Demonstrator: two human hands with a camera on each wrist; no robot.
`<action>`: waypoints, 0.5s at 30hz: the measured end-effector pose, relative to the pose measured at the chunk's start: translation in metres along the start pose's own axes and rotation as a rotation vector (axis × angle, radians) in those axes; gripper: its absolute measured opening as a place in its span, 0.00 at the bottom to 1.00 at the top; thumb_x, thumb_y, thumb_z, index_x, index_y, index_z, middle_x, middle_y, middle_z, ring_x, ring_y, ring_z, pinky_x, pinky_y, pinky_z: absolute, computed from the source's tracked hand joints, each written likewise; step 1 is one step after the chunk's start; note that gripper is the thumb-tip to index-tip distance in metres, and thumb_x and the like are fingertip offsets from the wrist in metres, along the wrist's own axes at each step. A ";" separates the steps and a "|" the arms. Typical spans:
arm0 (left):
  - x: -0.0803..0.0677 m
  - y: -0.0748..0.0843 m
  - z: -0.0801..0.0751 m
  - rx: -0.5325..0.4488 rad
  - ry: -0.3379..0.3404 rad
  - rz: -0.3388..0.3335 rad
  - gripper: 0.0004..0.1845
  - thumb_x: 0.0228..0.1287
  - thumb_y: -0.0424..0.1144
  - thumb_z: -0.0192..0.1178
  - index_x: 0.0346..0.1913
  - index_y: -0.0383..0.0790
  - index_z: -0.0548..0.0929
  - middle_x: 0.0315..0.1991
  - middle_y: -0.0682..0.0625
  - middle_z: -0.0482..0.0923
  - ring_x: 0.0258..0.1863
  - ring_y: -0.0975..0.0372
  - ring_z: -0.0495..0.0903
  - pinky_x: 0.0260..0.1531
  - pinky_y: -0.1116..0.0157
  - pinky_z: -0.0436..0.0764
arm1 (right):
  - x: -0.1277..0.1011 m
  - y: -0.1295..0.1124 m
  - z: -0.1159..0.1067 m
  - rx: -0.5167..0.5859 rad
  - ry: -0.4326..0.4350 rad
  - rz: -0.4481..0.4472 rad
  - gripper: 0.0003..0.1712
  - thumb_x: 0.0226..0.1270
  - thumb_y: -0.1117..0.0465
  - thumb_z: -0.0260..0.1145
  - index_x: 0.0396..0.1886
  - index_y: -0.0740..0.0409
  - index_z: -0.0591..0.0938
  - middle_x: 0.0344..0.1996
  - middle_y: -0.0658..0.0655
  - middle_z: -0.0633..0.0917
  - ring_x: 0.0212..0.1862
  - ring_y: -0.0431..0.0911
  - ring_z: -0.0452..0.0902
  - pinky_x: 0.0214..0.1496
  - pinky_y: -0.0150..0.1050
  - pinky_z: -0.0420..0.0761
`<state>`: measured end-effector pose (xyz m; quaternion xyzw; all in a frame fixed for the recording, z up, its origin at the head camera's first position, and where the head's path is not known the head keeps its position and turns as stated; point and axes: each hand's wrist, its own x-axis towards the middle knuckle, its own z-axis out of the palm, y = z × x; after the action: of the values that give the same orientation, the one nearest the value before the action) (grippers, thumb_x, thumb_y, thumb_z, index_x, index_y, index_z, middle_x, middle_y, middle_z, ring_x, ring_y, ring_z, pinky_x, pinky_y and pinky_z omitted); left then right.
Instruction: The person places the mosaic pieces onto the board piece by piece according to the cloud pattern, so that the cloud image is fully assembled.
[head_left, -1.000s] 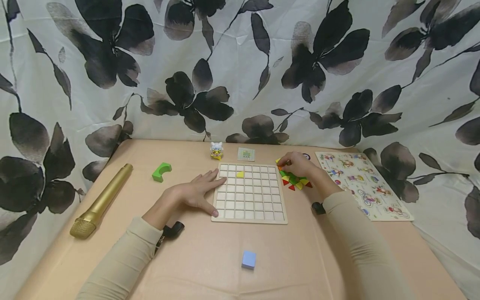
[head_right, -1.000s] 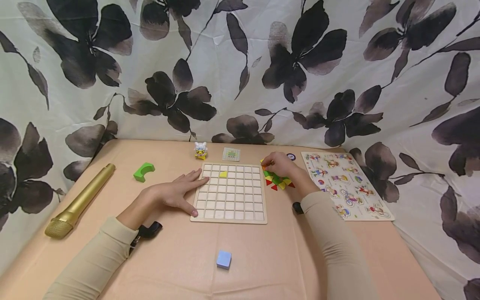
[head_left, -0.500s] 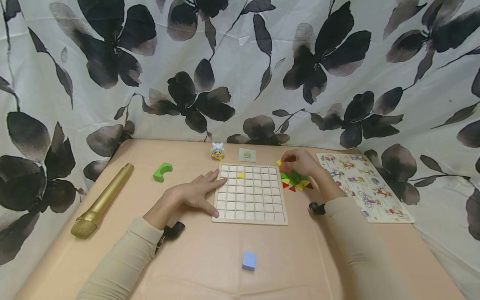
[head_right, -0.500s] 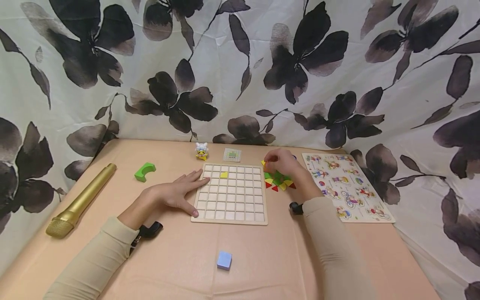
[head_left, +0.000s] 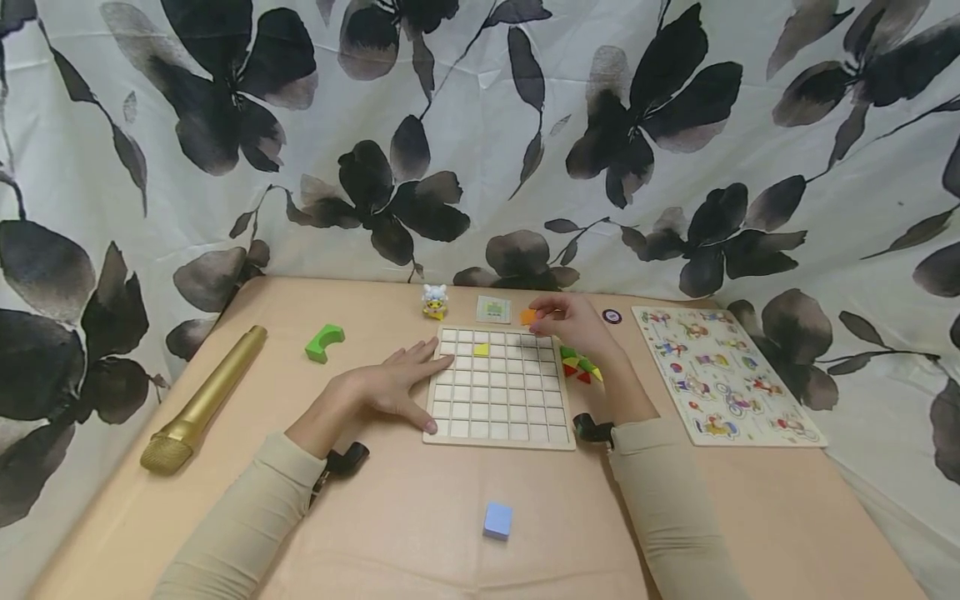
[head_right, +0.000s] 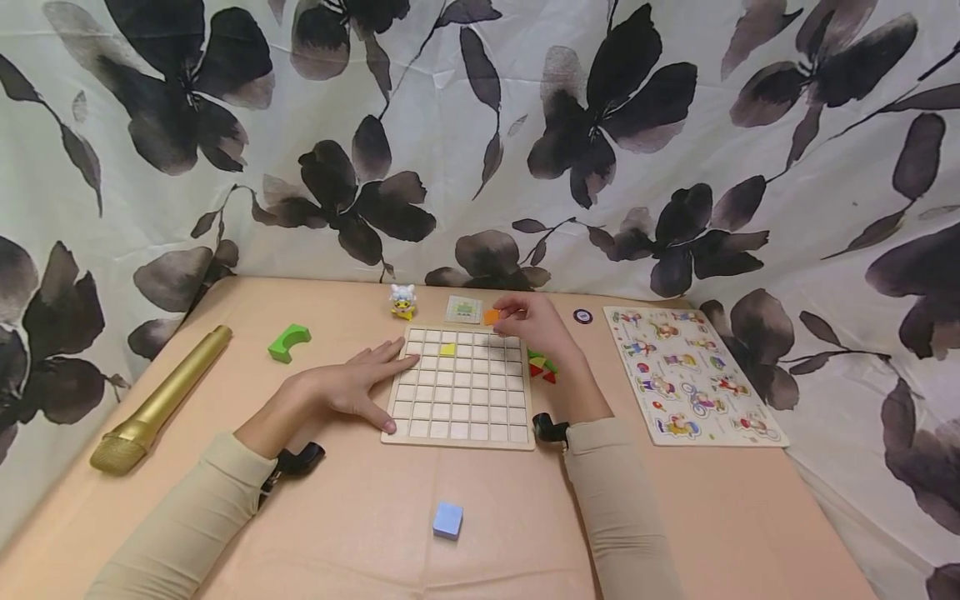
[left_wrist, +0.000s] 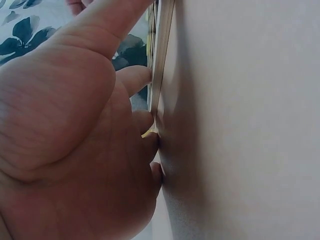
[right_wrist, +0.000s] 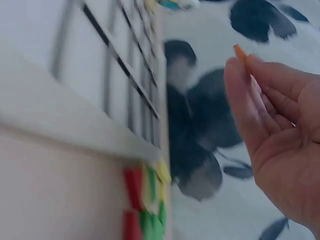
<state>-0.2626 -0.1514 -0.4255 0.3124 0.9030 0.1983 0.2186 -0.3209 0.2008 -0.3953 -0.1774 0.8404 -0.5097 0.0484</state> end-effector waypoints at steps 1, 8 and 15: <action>0.000 0.000 0.000 -0.001 0.000 -0.001 0.65 0.51 0.67 0.75 0.85 0.50 0.50 0.86 0.41 0.29 0.85 0.44 0.30 0.83 0.41 0.38 | 0.001 0.001 0.005 -0.012 -0.003 -0.011 0.16 0.72 0.66 0.69 0.56 0.64 0.84 0.42 0.64 0.84 0.43 0.59 0.85 0.49 0.47 0.91; 0.000 0.003 0.004 0.010 -0.001 -0.015 0.65 0.50 0.68 0.75 0.85 0.53 0.50 0.86 0.42 0.29 0.85 0.46 0.30 0.84 0.43 0.38 | 0.009 0.014 0.033 -0.038 -0.062 -0.037 0.13 0.67 0.65 0.74 0.50 0.63 0.87 0.39 0.60 0.85 0.39 0.49 0.77 0.38 0.29 0.79; -0.002 0.005 0.006 0.010 0.006 -0.018 0.64 0.51 0.67 0.76 0.85 0.52 0.51 0.86 0.41 0.29 0.85 0.46 0.30 0.84 0.43 0.38 | 0.011 0.026 0.046 -0.106 -0.111 -0.023 0.13 0.64 0.65 0.77 0.48 0.63 0.88 0.38 0.58 0.87 0.37 0.47 0.77 0.36 0.30 0.77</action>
<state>-0.2558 -0.1472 -0.4272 0.3047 0.9073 0.1929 0.2163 -0.3256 0.1690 -0.4393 -0.2173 0.8601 -0.4545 0.0797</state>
